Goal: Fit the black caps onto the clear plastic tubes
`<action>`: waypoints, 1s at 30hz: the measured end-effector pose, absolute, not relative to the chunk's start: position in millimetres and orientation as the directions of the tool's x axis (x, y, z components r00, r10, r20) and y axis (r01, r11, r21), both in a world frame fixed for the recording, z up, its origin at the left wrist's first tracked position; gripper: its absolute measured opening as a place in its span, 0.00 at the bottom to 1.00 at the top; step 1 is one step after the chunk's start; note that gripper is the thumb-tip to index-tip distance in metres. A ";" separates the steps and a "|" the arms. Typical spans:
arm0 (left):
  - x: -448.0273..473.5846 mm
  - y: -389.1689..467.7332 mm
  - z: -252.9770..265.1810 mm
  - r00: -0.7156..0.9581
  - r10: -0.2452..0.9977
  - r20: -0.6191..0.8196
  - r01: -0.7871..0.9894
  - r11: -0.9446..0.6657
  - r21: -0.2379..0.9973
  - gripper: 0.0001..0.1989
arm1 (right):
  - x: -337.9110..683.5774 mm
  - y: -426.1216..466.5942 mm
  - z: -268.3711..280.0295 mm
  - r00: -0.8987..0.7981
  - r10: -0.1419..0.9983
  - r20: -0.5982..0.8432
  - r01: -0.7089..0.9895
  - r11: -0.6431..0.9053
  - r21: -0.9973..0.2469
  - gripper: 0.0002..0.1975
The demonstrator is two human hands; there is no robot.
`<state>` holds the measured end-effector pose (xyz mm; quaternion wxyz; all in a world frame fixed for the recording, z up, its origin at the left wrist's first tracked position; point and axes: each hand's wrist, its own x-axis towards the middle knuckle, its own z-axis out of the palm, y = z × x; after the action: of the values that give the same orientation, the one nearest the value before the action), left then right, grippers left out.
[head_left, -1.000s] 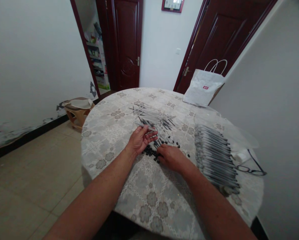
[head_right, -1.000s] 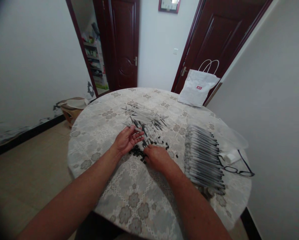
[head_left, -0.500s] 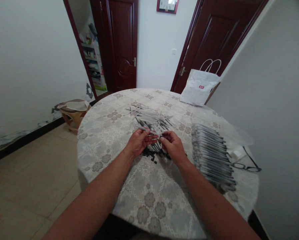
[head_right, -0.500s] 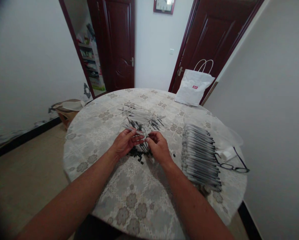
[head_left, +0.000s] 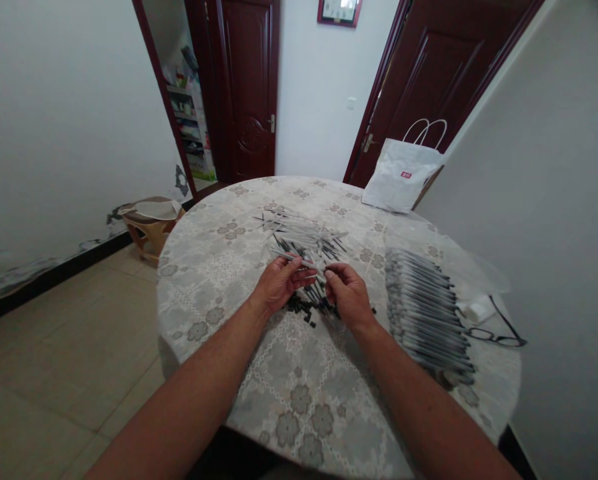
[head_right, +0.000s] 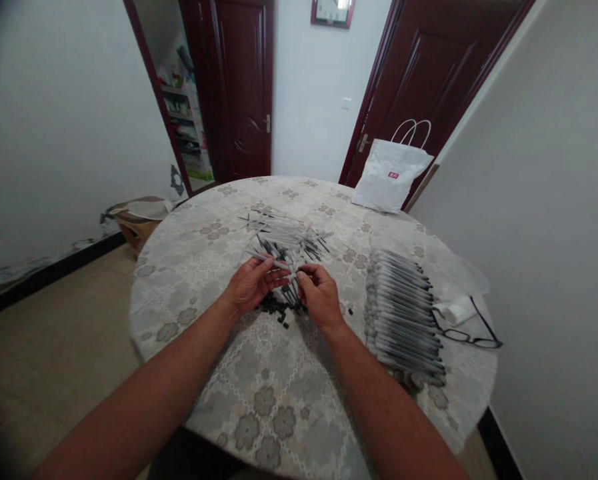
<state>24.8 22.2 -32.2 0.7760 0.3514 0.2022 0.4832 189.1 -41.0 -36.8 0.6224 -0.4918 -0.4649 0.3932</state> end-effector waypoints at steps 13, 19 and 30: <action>26.0 20.6 -31.9 0.448 0.894 0.036 -0.584 0.262 0.768 0.16 | 186.6 -42.6 -37.4 0.252 0.945 0.208 0.030 0.207 -0.978 0.12; 26.9 21.0 -34.2 0.447 0.893 0.046 -0.565 0.242 0.788 0.16 | 187.7 -41.7 -39.2 0.256 0.945 0.205 0.026 0.205 -0.978 0.12; 27.9 19.4 -32.6 0.451 0.890 0.060 -0.515 0.205 0.832 0.17 | 189.8 -46.5 -34.9 0.256 0.902 0.348 0.344 0.251 -0.905 0.13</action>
<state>27.9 19.4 -32.6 0.7429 0.4168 0.2250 0.4730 189.8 -46.5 -34.9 0.5615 -0.5591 -0.5571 0.2485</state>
